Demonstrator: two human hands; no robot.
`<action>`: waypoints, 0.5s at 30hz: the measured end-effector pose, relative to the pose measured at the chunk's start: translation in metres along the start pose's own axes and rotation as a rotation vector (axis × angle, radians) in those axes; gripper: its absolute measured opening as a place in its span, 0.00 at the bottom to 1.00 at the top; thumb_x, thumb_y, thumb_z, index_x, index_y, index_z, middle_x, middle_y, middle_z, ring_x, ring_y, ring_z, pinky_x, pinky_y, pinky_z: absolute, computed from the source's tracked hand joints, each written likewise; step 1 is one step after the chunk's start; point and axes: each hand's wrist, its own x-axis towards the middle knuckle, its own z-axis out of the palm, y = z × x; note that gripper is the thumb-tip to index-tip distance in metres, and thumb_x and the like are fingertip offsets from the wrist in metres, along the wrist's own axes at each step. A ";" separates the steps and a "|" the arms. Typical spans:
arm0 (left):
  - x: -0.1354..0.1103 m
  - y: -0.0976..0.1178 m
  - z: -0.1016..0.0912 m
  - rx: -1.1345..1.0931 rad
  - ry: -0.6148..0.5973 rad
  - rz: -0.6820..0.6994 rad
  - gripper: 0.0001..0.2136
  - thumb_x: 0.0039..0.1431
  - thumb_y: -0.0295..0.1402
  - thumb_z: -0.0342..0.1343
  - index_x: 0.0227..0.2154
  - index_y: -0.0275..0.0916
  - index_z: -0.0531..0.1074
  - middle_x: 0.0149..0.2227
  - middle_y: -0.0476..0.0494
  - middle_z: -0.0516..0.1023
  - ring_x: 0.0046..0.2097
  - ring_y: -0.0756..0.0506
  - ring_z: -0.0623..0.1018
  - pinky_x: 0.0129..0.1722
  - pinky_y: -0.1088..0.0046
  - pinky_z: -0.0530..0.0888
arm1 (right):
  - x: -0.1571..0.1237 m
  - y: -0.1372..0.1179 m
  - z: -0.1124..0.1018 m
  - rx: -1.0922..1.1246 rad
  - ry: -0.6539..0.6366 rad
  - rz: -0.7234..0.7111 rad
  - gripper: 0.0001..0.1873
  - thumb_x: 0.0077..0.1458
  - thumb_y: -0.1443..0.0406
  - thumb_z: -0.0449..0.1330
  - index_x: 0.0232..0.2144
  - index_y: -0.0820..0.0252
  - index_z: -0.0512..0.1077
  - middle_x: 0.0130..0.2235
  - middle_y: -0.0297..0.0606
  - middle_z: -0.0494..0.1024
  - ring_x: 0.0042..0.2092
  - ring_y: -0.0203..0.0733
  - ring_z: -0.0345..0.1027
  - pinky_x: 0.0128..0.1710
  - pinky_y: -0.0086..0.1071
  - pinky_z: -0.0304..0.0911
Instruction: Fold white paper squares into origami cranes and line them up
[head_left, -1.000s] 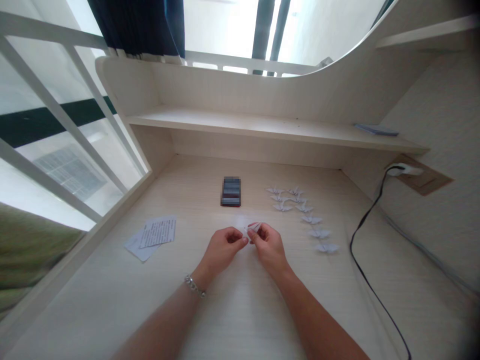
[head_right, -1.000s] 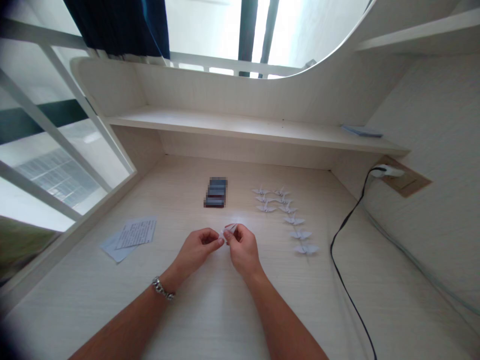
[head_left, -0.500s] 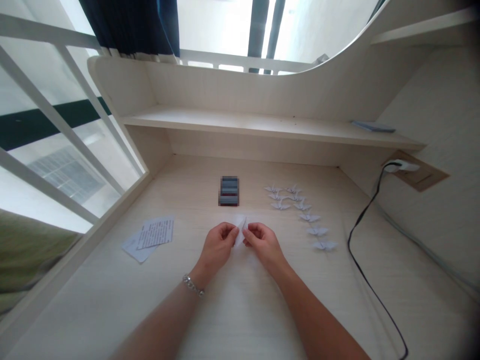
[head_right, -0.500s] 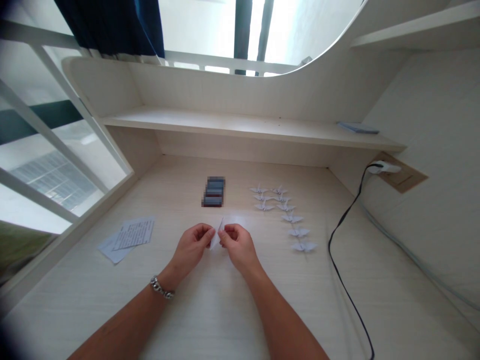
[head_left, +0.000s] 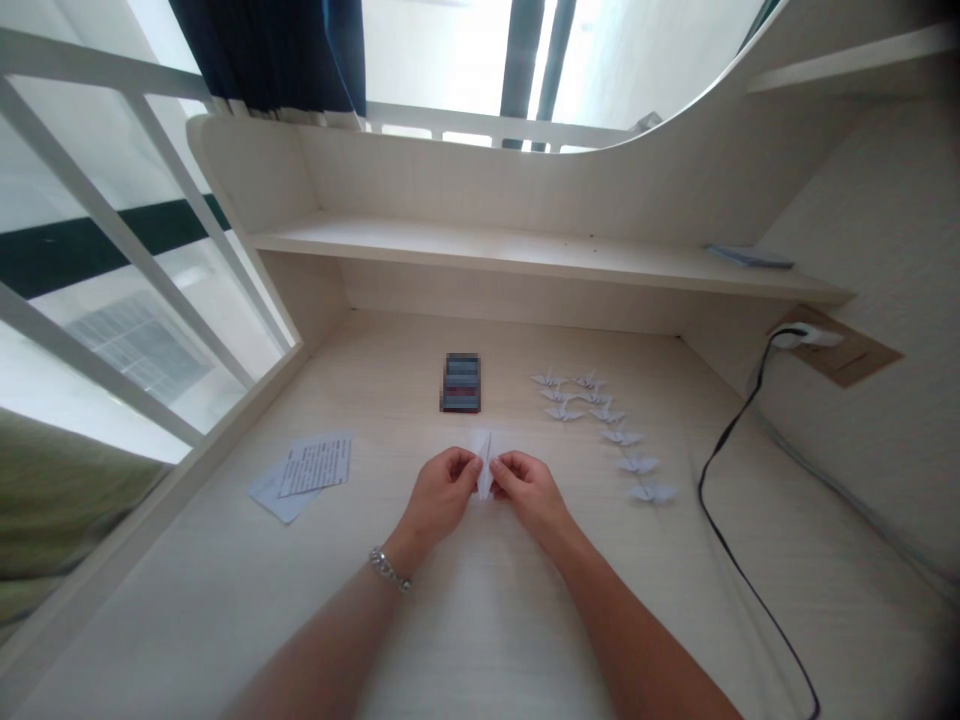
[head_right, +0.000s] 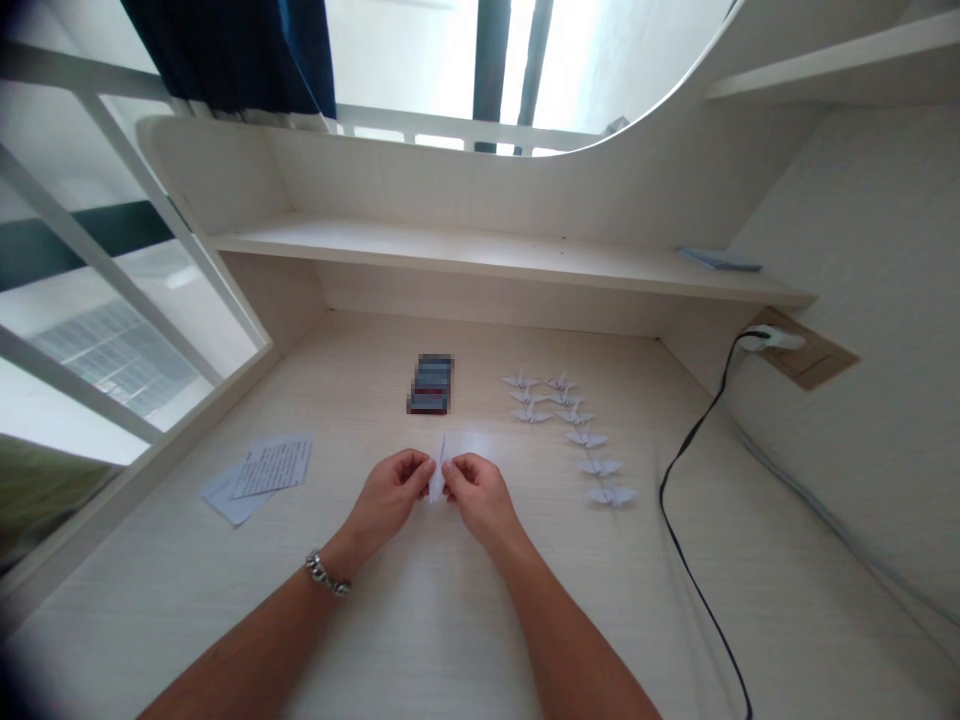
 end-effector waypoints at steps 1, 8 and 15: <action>0.000 0.000 0.001 -0.014 -0.011 -0.009 0.12 0.53 0.40 0.50 0.26 0.35 0.68 0.21 0.49 0.70 0.25 0.51 0.69 0.25 0.77 0.65 | 0.000 -0.001 -0.001 -0.016 0.000 -0.004 0.13 0.48 0.56 0.57 0.24 0.62 0.67 0.22 0.33 0.69 0.24 0.35 0.63 0.26 0.29 0.60; 0.000 0.002 0.001 -0.047 -0.048 -0.027 0.13 0.51 0.41 0.53 0.23 0.35 0.68 0.20 0.49 0.69 0.24 0.51 0.68 0.24 0.78 0.63 | -0.002 -0.004 -0.003 -0.117 -0.013 -0.026 0.14 0.49 0.55 0.56 0.23 0.62 0.67 0.20 0.32 0.68 0.23 0.34 0.61 0.25 0.28 0.58; 0.002 0.003 -0.001 -0.112 0.030 -0.059 0.14 0.50 0.42 0.54 0.22 0.35 0.68 0.20 0.50 0.68 0.23 0.52 0.67 0.24 0.78 0.63 | -0.003 -0.002 0.003 -0.062 -0.129 0.042 0.16 0.47 0.54 0.58 0.22 0.62 0.66 0.20 0.32 0.68 0.23 0.33 0.62 0.24 0.27 0.60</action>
